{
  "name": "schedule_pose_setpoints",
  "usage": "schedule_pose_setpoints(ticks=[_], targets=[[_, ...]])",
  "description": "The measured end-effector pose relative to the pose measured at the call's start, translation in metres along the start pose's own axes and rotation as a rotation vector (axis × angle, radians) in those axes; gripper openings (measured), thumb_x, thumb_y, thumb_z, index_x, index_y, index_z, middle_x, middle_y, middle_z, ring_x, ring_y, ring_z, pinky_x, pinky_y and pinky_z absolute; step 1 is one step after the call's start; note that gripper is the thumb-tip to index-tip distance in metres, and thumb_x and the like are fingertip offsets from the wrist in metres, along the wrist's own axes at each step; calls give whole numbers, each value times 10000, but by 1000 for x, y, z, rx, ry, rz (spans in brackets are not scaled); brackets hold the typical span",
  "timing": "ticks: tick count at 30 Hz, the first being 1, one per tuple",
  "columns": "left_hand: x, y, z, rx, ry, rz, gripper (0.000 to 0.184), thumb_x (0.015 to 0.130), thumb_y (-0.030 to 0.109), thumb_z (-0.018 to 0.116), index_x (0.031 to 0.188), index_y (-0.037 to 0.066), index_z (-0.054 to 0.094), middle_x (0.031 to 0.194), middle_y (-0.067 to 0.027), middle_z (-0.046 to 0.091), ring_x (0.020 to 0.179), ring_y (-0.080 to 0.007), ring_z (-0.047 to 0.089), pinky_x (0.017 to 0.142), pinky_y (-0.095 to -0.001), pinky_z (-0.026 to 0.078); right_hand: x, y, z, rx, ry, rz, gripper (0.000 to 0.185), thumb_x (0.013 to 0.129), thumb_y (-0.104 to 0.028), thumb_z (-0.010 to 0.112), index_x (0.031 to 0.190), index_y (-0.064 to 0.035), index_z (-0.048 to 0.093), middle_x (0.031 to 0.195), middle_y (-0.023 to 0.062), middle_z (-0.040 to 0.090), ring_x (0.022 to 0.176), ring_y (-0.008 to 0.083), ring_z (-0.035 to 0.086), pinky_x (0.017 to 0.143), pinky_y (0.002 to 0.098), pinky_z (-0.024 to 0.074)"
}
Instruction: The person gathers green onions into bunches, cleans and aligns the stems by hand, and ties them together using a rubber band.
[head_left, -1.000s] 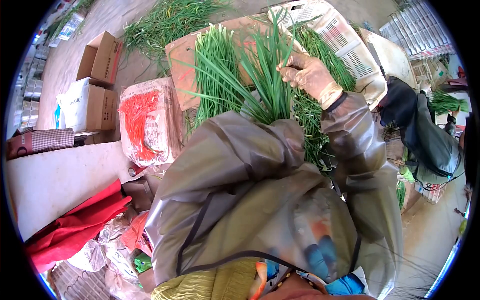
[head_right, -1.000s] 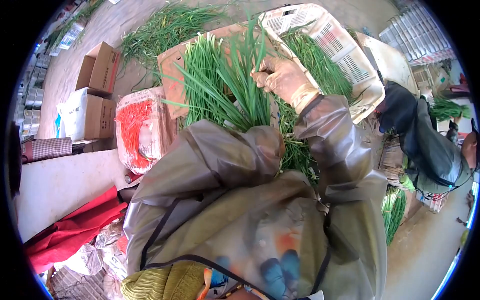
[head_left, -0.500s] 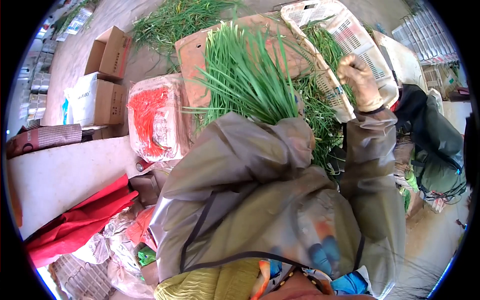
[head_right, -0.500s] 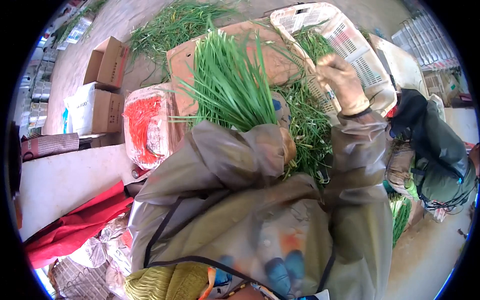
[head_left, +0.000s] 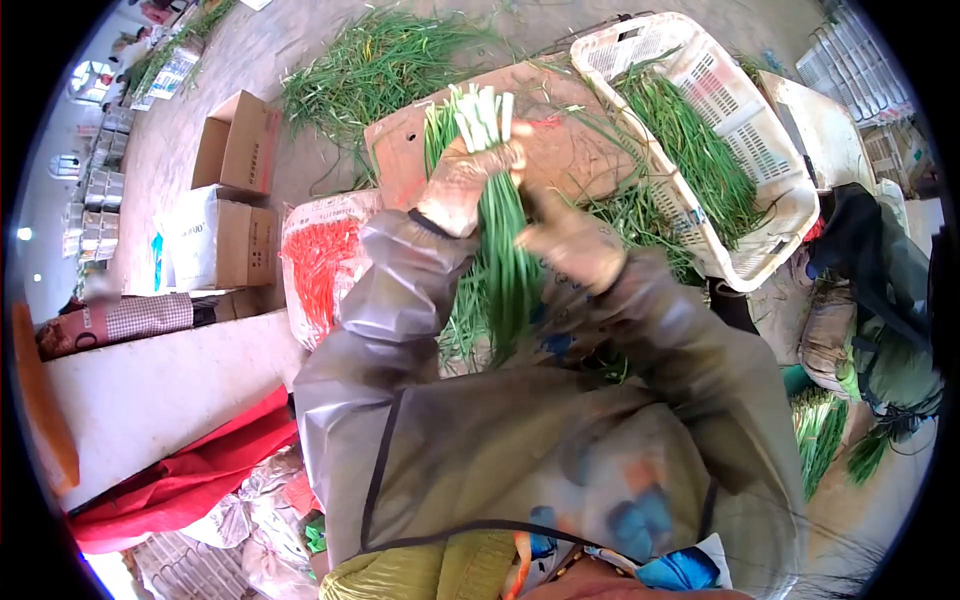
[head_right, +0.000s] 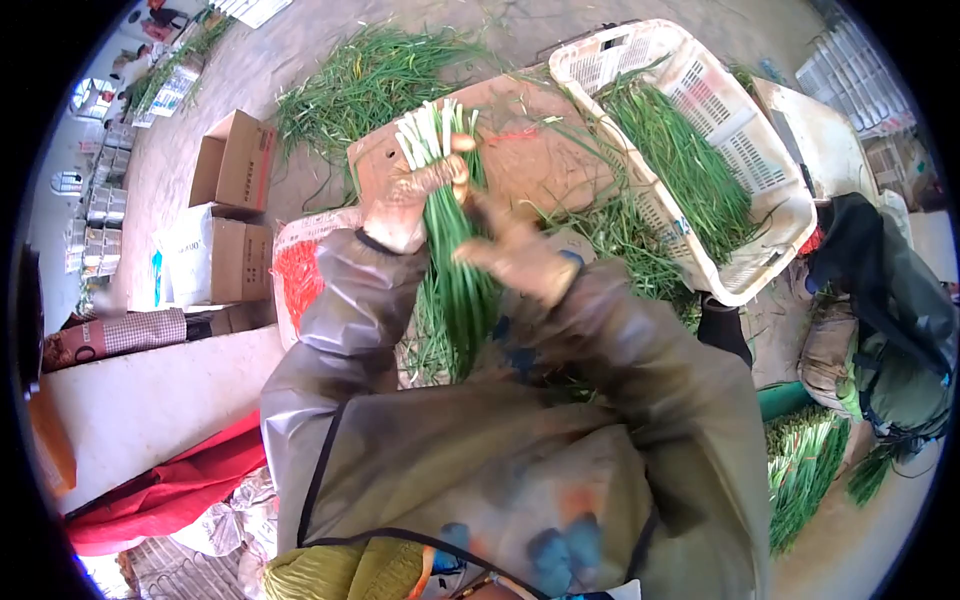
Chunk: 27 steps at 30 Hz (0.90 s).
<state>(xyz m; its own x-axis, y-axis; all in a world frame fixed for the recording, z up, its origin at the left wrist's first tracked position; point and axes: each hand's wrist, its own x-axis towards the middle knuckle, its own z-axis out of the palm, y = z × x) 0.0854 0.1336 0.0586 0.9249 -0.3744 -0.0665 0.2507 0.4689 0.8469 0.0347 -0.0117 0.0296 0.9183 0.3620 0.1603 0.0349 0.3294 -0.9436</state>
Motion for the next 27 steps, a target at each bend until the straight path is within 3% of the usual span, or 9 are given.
schedule_pose_setpoints(ticks=[5, 7, 8, 11, 14, 17, 19, 23, 27], targets=[[32, -48, -43, -105, 226, -10, 536, 762, 253, 701, 1178, 6, 472, 903, -50, 580, 803, -167, 558, 739, -288, 465, 15, 68, -2, 230, 229, 431, 373, 692, -50, 694, 1024, 10, 533, 784, 65, 595, 647, 152, 561, 602, 276, 460], [61, -88, -89, 374, 489, 320, 709, 717, 368, 725, 1232, -8, 415, 951, -94, 574, 879, -206, 547, 818, -325, 433, 19, 69, -26, 251, 398, 432, 372, 705, -62, 681, 1038, 10, 531, 738, 69, 588, 567, 152, 544, 534, 279, 452], [64, -88, -103, 1122, 795, 190, 760, 674, 347, 758, 1235, -18, 399, 985, -160, 559, 923, -265, 536, 848, -362, 420, 24, 68, -41, 278, 435, 445, 368, 715, -67, 671, 1045, 14, 532, 737, 68, 587, 568, 150, 545, 527, 275, 454], [75, -111, -104, 1459, 903, 132, 1070, 517, 306, 839, 1349, 9, 235, 1287, -261, 378, 1180, -389, 387, 960, -423, 350, 45, 58, -69, 323, 554, 397, 357, 779, -65, 607, 1119, 4, 523, 733, 54, 567, 577, 140, 537, 513, 282, 468], [86, -139, -112, 1711, 1011, -290, 1173, 548, 278, 796, 1407, 110, 14, 1350, -269, 290, 1174, -391, 403, 934, -430, 375, 72, 55, -83, 357, 544, 395, 334, 780, -83, 614, 1091, 6, 534, 741, 55, 573, 589, 150, 546, 523, 295, 470], [79, -142, -144, 1388, 1015, -105, 1077, 602, 210, 715, 1411, 118, 11, 1309, -274, 352, 1100, -386, 479, 895, -404, 413, 94, 51, -80, 203, 518, 488, 283, 758, -87, 641, 1016, -4, 560, 732, 56, 578, 594, 160, 552, 536, 289, 466], [64, -166, -205, 805, 933, 274, 846, 624, 67, 626, 1366, 57, 220, 1063, -191, 553, 918, -300, 571, 806, -362, 458, 111, 68, -80, 219, 464, 569, 228, 732, -99, 668, 925, -20, 577, 715, 48, 580, 595, 151, 554, 539, 270, 457], [26, -136, -197, 315, 840, 177, 620, 656, -14, 589, 1238, 26, 376, 968, -112, 572, 793, -216, 571, 706, -315, 483, 135, 113, -56, 172, 339, 666, 180, 720, -171, 682, 828, -66, 584, 695, 19, 573, 572, 127, 543, 533, 248, 443], [17, -124, -183, 63, 744, 112, 546, 694, -44, 560, 1209, 38, 401, 952, -75, 573, 768, -185, 568, 676, -285, 486, 155, 180, -30, -647, 148, 602, 627, 755, -360, 653, 1225, -12, 425, 1083, 209, 577, 996, 353, 556, 850, 390, 431]])
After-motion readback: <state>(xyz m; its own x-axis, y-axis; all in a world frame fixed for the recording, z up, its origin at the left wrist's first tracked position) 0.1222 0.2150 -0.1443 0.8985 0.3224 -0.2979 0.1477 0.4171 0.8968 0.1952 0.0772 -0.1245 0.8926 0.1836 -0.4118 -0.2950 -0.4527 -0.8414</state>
